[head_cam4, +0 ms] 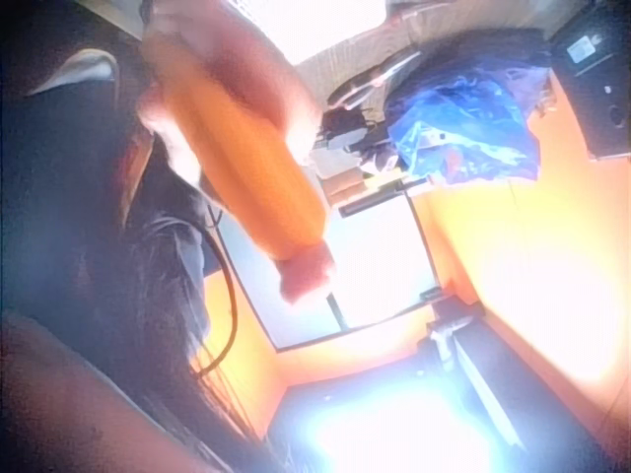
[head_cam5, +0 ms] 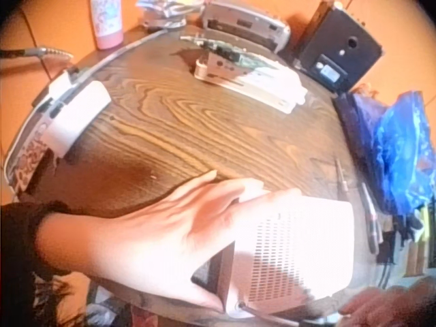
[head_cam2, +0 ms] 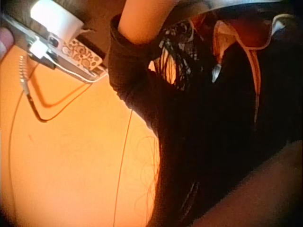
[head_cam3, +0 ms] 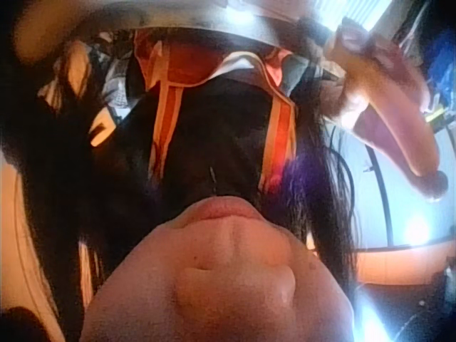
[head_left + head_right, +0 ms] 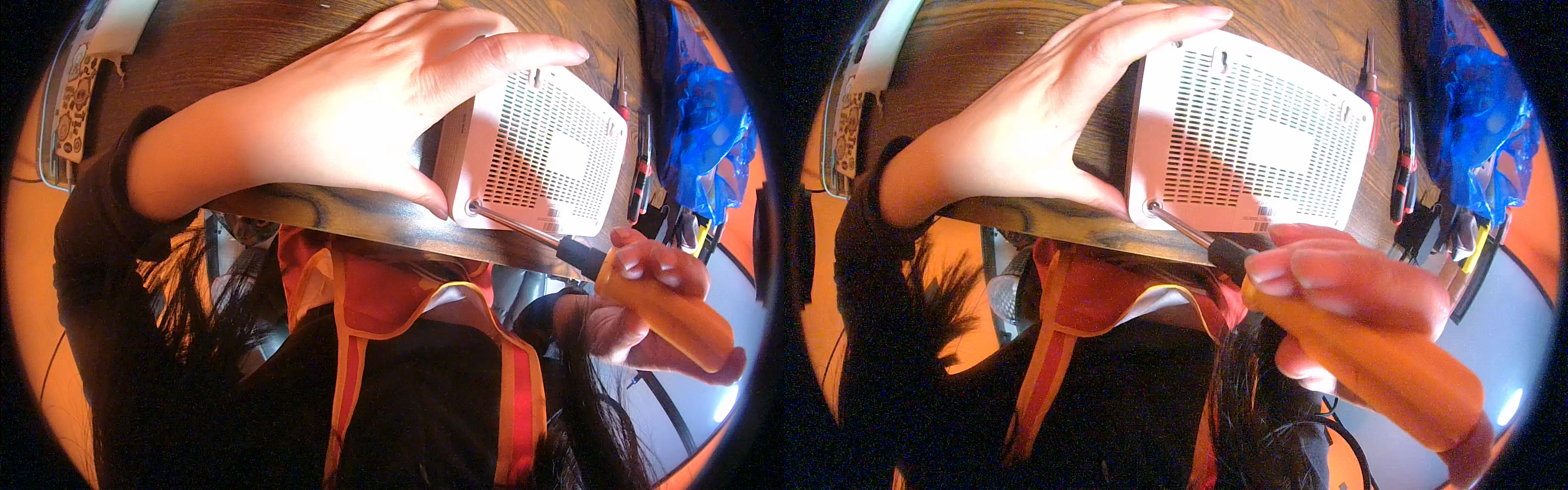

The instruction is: The person uses a screwdriver to remove screws from the back cover of a white electronic device. They then separate the cover from the main body, revealing the internal circuit board, and place the cover aside.

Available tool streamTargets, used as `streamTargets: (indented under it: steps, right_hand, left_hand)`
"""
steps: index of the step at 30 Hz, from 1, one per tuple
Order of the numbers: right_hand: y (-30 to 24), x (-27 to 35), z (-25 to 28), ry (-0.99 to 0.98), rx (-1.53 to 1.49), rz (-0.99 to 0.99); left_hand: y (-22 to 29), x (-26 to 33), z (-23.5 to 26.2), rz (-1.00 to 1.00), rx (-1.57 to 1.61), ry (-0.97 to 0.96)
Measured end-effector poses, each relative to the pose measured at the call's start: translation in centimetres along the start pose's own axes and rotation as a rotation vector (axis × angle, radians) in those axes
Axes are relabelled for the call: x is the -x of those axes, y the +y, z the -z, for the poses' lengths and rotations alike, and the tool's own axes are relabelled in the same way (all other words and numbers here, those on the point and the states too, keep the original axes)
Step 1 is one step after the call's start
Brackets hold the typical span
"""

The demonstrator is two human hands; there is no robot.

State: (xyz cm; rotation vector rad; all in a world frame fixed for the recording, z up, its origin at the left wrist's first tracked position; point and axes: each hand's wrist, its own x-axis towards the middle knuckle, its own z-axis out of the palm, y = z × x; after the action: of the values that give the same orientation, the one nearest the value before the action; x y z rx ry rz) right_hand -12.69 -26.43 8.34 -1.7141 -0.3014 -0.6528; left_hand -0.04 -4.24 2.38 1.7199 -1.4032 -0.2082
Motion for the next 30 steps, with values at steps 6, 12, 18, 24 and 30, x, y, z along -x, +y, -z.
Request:
streamTargets:
  steps: [6, 12, 18, 24, 30]
  right_hand:
    - [-0.2, -0.1, 0.2, -0.018, 0.015, 0.041]
    - [-0.5, 0.5, -0.2, -0.017, 0.042, 0.088]
    - [-0.9, 1.8, -0.9, 0.005, 0.098, 0.06]
    - [-0.2, 2.3, -0.6, -0.045, 0.141, -0.083]
    - [-0.9, 3.3, -1.2, -0.008, 0.142, -0.102]
  left_hand:
    - [-0.3, 0.0, 0.0, -0.01, -0.003, -0.034]
    - [-0.5, 0.1, -0.2, -0.003, 0.044, 0.011]
    - [-0.1, 0.3, -1.5, 0.067, -0.096, 0.153]
    - [0.2, 0.5, -1.4, 0.073, -0.103, 0.127]
    - [0.1, 0.5, -1.3, 0.08, -0.107, 0.084]
